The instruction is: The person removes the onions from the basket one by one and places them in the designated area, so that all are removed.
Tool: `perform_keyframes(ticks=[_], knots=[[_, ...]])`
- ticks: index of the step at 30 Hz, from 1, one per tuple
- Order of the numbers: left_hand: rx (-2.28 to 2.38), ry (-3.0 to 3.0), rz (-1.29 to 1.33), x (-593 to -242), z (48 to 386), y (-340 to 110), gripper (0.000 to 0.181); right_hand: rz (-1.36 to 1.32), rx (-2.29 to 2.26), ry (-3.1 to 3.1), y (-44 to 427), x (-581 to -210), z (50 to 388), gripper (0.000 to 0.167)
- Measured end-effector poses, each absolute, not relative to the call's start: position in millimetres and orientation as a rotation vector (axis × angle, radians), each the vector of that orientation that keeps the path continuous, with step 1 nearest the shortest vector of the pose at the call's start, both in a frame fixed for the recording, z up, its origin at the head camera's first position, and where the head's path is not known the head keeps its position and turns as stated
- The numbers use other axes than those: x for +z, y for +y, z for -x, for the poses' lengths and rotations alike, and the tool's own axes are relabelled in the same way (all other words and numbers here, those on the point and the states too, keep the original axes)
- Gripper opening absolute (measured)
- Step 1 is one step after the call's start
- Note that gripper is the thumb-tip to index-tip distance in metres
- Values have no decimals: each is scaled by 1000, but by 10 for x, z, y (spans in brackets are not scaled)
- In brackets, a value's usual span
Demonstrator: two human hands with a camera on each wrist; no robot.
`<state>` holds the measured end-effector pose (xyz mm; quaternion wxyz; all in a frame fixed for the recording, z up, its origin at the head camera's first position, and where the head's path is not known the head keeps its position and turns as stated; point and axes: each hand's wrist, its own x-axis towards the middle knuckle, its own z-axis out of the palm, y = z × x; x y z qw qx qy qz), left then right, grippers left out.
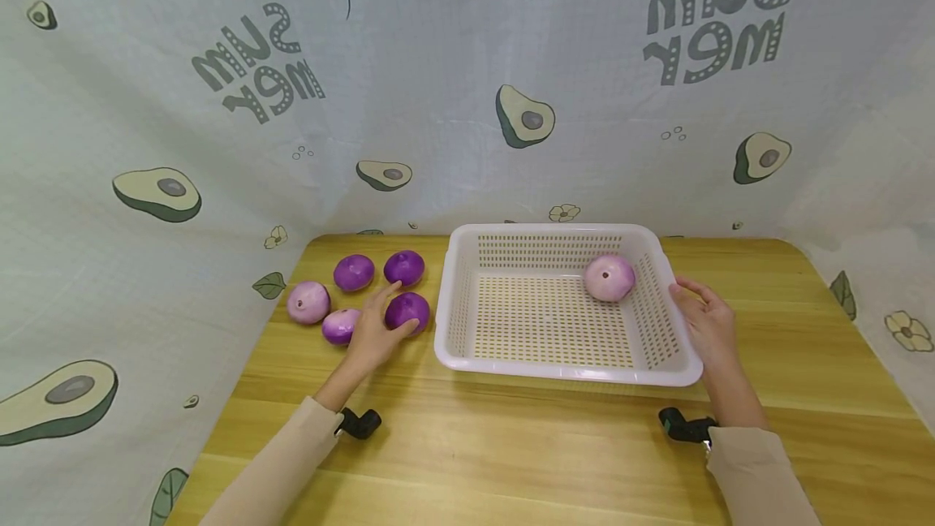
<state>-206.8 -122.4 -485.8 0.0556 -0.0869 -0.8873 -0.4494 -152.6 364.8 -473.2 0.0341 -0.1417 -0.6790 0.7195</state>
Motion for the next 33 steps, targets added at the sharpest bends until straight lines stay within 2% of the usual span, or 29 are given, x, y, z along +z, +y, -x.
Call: perform_keyframes(ticks=[10, 18, 33], knots=[[-1474, -2681, 297, -4602, 2102, -1234, 69, 435, 2209, -2100, 3628, -4709, 1511, 24], [-1619, -2584, 418, -4386, 2171, -1204, 68, 368, 2298, -2021, 3608, -4681, 1496, 17], [-1766, -2611, 499, -4011, 2420, -996, 70, 390, 2241, -2046, 3617, -4717, 1504, 18]])
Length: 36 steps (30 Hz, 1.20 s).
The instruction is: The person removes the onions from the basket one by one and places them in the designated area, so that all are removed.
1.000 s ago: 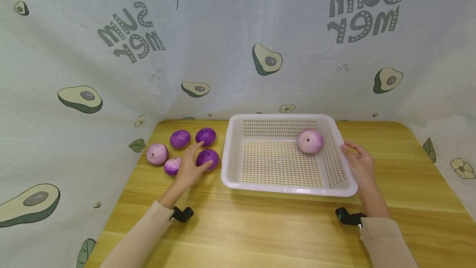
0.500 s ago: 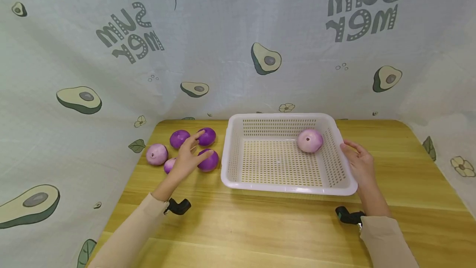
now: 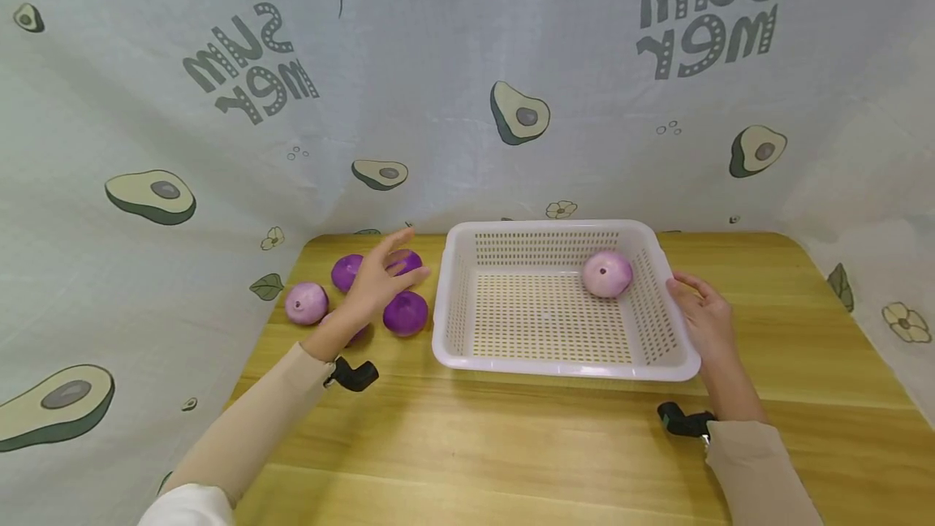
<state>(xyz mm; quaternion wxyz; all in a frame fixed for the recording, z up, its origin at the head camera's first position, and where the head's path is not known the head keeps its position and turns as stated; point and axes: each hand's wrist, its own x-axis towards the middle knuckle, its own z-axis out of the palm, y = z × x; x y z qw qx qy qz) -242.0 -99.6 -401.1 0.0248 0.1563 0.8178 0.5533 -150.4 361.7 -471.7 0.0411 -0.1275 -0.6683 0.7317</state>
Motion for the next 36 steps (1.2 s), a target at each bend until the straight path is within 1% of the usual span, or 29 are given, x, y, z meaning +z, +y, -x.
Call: perform_keyframes(ticks=[7, 13, 18, 20, 25, 32, 36], knots=[[1753, 2462, -455, -3855, 2588, -747, 69, 426, 2224, -2026, 3612, -4731, 1505, 18], [1812, 2360, -533, -3802, 2708, -499, 68, 479, 2220, -2065, 3628, -4743, 1511, 26], [1787, 2266, -540, -3787, 2776, -229, 67, 459, 2262, -2012, 3653, -4747, 1509, 19], [1770, 2217, -521, -3806, 2803, -121, 67, 451, 2277, -1989, 3651, -4745, 1507, 19], [1722, 2139, -483, -3900, 2836, 138, 67, 456, 2215, -2071, 3617, -4734, 1503, 28], [1700, 2093, -473, -4070, 2821, 521, 67, 461, 2238, -2025, 3603, -4739, 1510, 20], [1682, 2062, -432, -4199, 2824, 711, 66, 464, 2275, -1980, 3591, -4740, 1506, 19]])
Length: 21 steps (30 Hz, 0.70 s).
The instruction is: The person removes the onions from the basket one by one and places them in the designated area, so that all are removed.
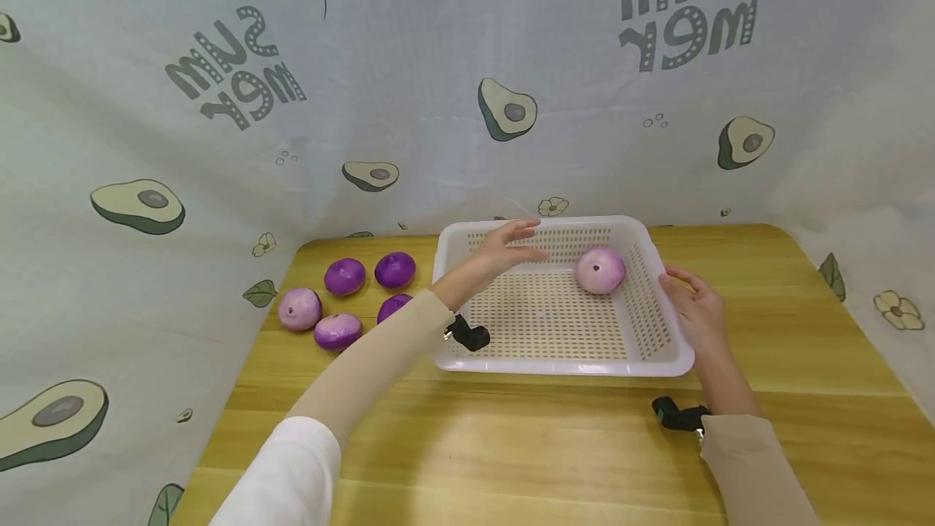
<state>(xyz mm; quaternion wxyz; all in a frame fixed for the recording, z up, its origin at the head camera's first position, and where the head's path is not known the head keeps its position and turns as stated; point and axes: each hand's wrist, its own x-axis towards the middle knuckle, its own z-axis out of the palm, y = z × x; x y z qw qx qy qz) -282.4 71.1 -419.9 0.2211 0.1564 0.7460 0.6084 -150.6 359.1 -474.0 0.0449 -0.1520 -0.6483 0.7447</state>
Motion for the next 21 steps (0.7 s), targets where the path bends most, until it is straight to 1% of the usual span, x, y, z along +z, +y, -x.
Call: perform_keyframes(ticks=[5, 12, 21], knots=[[1608, 2060, -398, -4360, 2819, 953, 68, 469, 2283, -1981, 3598, -4717, 1490, 20], [1640, 2063, -320, -4571, 2802, 1225, 65, 439, 2273, -1997, 3622, -4751, 1514, 18], [1696, 2107, -218, -4651, 2781, 1461, 63, 471, 2317, -1951, 3563, -4681, 1506, 22]])
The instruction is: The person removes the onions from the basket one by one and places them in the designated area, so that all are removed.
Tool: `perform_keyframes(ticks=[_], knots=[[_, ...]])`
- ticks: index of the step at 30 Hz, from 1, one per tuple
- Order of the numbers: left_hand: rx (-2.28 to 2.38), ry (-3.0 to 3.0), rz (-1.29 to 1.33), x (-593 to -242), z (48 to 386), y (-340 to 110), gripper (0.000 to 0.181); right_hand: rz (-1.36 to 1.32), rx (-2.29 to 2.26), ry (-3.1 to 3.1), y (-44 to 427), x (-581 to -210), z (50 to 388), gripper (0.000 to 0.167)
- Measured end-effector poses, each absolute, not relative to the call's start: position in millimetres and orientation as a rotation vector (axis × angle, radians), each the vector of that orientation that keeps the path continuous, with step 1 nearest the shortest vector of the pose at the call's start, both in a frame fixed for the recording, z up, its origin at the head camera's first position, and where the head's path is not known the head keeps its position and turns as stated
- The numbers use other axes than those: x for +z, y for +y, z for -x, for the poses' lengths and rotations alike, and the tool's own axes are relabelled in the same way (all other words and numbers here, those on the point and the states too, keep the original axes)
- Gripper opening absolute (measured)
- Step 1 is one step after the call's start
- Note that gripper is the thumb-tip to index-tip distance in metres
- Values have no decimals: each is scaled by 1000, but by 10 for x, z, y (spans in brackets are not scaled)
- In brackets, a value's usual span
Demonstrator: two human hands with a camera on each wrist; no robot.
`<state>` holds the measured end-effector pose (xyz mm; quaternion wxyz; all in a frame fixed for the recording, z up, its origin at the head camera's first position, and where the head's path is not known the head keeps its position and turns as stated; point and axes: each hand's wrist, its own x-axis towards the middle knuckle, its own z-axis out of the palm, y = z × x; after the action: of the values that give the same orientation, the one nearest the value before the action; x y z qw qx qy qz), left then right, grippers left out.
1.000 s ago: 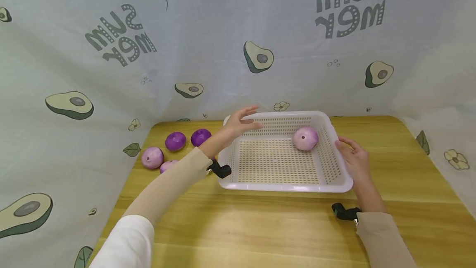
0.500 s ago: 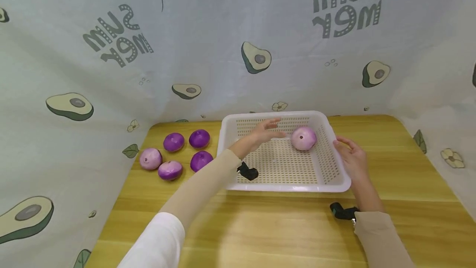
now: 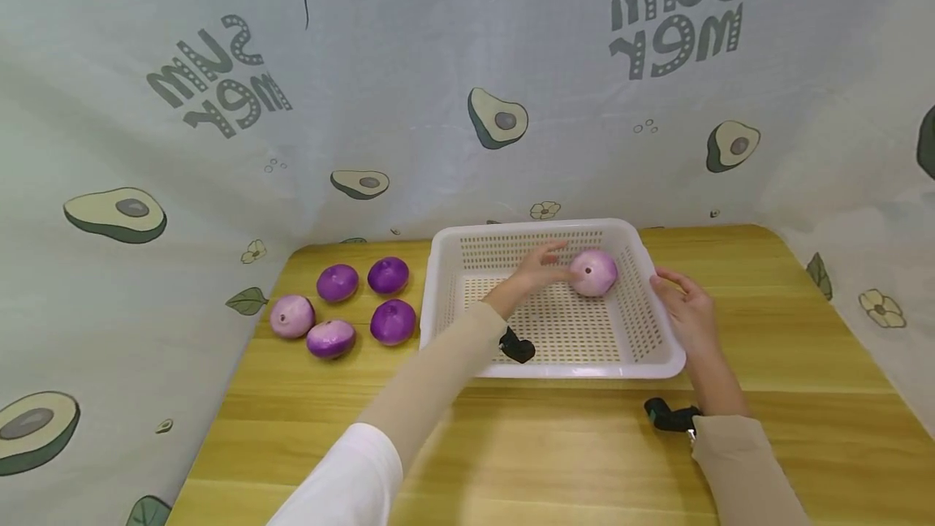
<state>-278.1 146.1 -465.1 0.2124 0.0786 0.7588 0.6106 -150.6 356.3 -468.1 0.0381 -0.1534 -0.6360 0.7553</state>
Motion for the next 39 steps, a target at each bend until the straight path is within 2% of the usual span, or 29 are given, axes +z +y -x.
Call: perform_keyframes(ticks=[9, 23, 39], knots=[[1735, 2144, -181, -4727, 2731, 1638, 61, 478, 2296, -1954, 3524, -4693, 1505, 23], [1666, 2135, -337, -4771, 2702, 1703, 67, 482, 2293, -1917, 3505, -4716, 1526, 19], [1504, 2153, -484, -4768, 2689, 1696, 58, 428, 2327, -1891, 3538, -4715, 1485, 16]])
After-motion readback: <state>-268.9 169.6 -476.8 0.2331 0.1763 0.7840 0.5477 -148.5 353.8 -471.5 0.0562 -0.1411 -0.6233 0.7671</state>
